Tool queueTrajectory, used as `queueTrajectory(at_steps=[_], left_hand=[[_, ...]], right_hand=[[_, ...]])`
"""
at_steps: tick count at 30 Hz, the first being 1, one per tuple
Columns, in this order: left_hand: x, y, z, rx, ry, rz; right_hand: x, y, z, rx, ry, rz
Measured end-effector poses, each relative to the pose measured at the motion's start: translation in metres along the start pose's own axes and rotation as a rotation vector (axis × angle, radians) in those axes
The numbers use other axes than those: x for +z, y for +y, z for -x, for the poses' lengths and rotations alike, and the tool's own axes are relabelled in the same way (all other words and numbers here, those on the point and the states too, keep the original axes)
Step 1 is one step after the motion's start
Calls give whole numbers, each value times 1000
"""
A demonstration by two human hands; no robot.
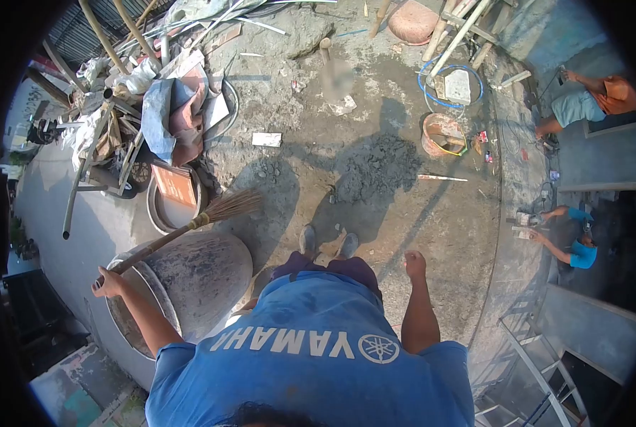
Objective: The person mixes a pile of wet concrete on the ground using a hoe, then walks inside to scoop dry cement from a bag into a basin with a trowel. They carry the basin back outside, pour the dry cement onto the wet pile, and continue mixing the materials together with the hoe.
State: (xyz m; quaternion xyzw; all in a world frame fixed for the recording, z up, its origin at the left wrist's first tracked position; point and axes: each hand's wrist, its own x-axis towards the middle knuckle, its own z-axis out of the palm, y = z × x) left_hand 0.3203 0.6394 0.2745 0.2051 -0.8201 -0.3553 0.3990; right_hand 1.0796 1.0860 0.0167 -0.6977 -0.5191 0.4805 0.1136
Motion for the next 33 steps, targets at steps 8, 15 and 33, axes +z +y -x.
queueTrajectory(at_steps=[8, 15, 33], left_hand=[[-6, -22, 6, 234, 220, -180], [-11, -3, 69, 691, 286, -397], [-8, 144, 497, 841, -1563, -575]], right_hand=[[34, -23, 22, 110, -68, 63], [19, -32, -2, 104, 15, 47], [-21, 12, -356, 565, 127, -392]])
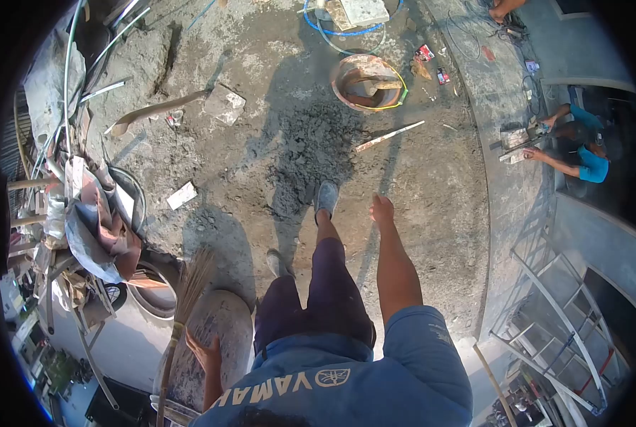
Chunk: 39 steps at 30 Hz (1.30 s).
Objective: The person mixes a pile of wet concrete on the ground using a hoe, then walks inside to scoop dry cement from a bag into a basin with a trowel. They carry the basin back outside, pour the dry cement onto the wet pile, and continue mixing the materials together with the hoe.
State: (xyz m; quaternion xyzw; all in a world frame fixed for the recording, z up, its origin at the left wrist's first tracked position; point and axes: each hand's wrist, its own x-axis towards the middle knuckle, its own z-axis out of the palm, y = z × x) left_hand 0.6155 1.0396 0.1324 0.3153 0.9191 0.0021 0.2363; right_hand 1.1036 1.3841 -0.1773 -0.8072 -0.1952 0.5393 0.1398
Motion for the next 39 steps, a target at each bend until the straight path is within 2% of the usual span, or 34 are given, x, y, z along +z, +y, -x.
queueTrajectory(at_steps=[1, 3, 5, 7, 8, 11, 13, 14, 17, 19, 21, 22, 24, 27, 29, 31, 33, 37, 39], left_hand=[[6, 17, -3, -18, -104, -47], [21, 44, -9, -109, -226, -33], [38, 53, -11, -142, -259, -57], [54, 70, -13, -188, -310, -90], [56, 72, -11, -228, -350, -112], [73, 34, 8, -305, -455, -259], [76, 76, -16, -365, -497, -221], [76, 95, -27, -410, -523, -159], [76, 95, -38, -352, -502, -173], [73, 100, -51, -330, -486, -160], [67, 104, -60, -325, -439, -135], [67, 103, -65, -332, -436, -101], [69, 103, -73, -339, -431, -35], [64, 112, -85, -332, -403, 45], [59, 111, -96, -313, -416, 70], [54, 94, -108, -315, -435, 166], [46, 77, -128, -256, -411, 228], [22, 18, -186, -85, -365, 306], [-1, -13, -200, -77, -344, 333]], right_hand=[[9, -7, -43, 19, -6, 21], [29, 4, -139, -281, 135, 491], [41, -30, -188, -299, 109, 529], [54, -47, -252, -190, 116, 529], [59, -46, -280, -209, 99, 534], [77, -41, -350, -242, 93, 568], [86, -43, -368, -135, 109, 534], [87, -18, -401, -246, 159, 596], [84, -43, -364, -124, 235, 558], [88, -59, -329, -93, 395, 482], [97, -54, -306, -92, 440, 215], [98, -12, -319, -342, 438, -1], [109, -23, -247, -363, 316, -134], [138, -44, -128, -83, 77, -311], [165, -35, -68, -155, -16, -235], [196, -59, 6, -71, -135, -181], [235, -47, 49, -62, -220, -104], [338, -49, 157, -282, -356, 160], [397, -49, 220, -399, -459, 184]])
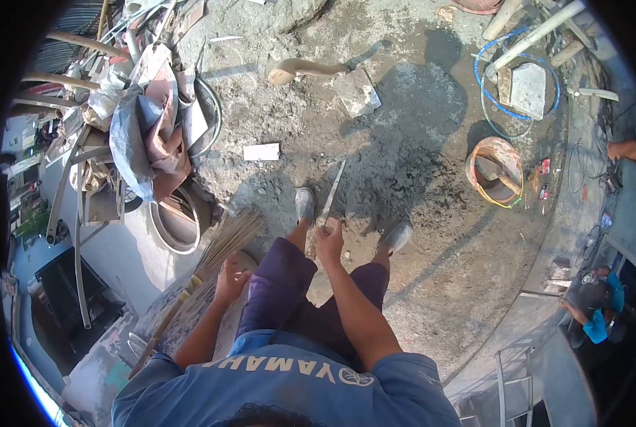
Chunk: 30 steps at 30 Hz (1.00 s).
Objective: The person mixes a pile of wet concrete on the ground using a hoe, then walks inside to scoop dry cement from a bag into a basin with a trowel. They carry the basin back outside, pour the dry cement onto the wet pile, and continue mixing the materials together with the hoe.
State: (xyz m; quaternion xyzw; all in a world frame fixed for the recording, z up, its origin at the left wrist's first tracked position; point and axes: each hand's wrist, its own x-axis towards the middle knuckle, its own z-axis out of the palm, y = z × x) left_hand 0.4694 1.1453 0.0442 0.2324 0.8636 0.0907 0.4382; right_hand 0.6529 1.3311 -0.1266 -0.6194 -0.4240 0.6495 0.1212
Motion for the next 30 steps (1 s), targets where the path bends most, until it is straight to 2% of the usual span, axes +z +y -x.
queueTrajectory(at_steps=[1, 2, 4, 5, 6, 7, 9, 11, 12, 13, 14, 16, 18, 19, 20, 22, 24, 25, 27, 28, 30], left_hand=[[-16, -14, -8, -9, 59, 49], [-32, -25, -17, -17, 120, 101], [-58, -48, -28, 9, 144, 116], [-68, -61, -36, 48, 215, 89], [-75, -70, -41, 88, 277, 62], [-83, -70, -48, 112, 239, 70], [-104, -50, -73, 99, 327, 88], [-118, -23, -104, 180, 325, 126], [-124, -5, -118, 235, 349, 156], [-127, 18, -131, 273, 351, 215], [-130, 44, -140, 308, 357, 275], [-135, 101, -153, 387, 336, 431], [-139, 164, -159, 450, 396, 409], [-144, 198, -160, 500, 440, 372], [-149, 229, -160, 544, 483, 332], [-156, 289, -167, 799, 692, 127], [-159, 342, -183, 874, 772, 33], [-157, 362, -198, 833, 735, -31], [-148, 389, -230, 674, 620, -174], [-144, 387, -262, 632, 548, -328], [-139, 349, -359, 628, 207, -638]], right_hand=[[33, -22, 13, -11, -160, -1], [72, -13, 18, -81, -269, 48], [115, -34, 43, -364, -494, 192], [116, -60, 55, -357, -461, 208], [113, -100, 69, -311, -532, 368], [110, -123, 77, -256, -601, 523], [90, -114, 73, -209, -502, 543], [46, -101, 68, -135, -423, 511], [13, -93, 67, -171, -409, 642], [-22, -83, 79, -160, -293, 578], [-59, -37, 76, -110, -162, 671], [-140, -14, 95, 29, -3, 684], [-206, -2, 123, 233, 246, 721], [-234, 12, 132, 278, 408, 666], [-271, 58, 127, 248, 518, 660], [-330, 113, 115, 415, 690, 266], [-338, 46, 120, 533, 740, -159], [-352, 51, 102, 541, 736, -169], [-382, 60, 54, 511, 709, -547], [-394, 68, 20, 517, 692, -550], [-412, 84, -63, 491, 771, -761]])
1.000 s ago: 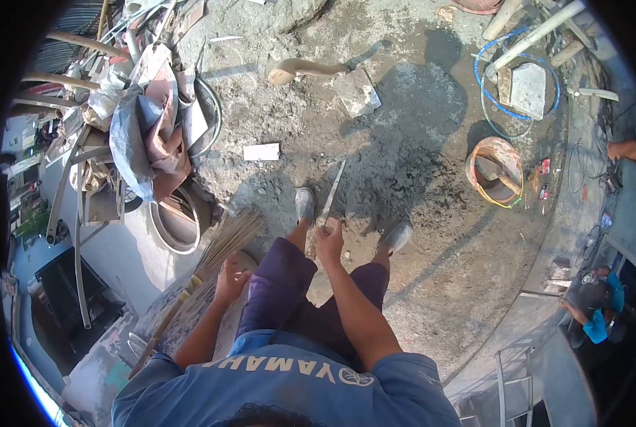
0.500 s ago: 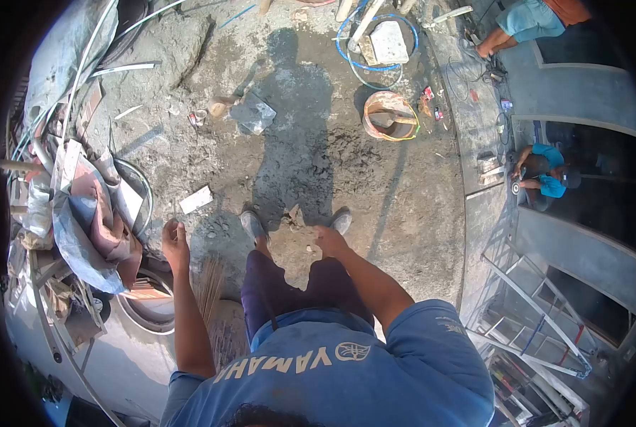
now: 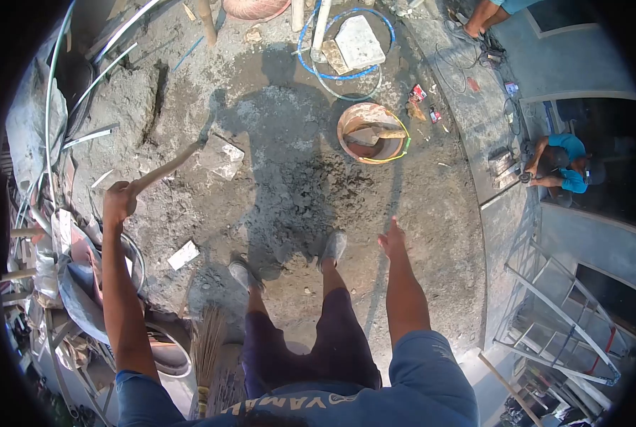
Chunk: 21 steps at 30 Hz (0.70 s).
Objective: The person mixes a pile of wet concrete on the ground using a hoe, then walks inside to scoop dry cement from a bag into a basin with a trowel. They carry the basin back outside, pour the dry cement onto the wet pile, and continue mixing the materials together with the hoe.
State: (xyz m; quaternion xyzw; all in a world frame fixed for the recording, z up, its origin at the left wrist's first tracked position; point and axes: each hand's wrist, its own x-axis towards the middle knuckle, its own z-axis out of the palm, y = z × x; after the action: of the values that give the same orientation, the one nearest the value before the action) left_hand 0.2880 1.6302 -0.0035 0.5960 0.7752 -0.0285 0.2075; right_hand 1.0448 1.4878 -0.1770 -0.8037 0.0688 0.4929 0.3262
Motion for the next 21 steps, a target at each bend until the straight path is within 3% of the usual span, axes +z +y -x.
queueTrajectory(at_steps=[2, 7, 10, 12, 17, 21], left_hand=[[-41, 71, 34, -382, -152, 885], [-38, 73, 46, -397, -88, 768], [-35, 82, 57, -428, -57, 728], [-30, 68, 64, -459, -40, 666], [-17, 75, 83, -519, -12, 747], [-10, 67, 99, -574, 37, 784]], right_hand=[[51, -22, -63, -26, -39, -91], [165, -91, -175, -17, -3, -257], [201, -87, -234, -129, -202, -273], [223, -80, -250, -168, 15, -430], [294, -64, -142, -127, 27, -446], [392, -21, -102, -53, -243, -325]])
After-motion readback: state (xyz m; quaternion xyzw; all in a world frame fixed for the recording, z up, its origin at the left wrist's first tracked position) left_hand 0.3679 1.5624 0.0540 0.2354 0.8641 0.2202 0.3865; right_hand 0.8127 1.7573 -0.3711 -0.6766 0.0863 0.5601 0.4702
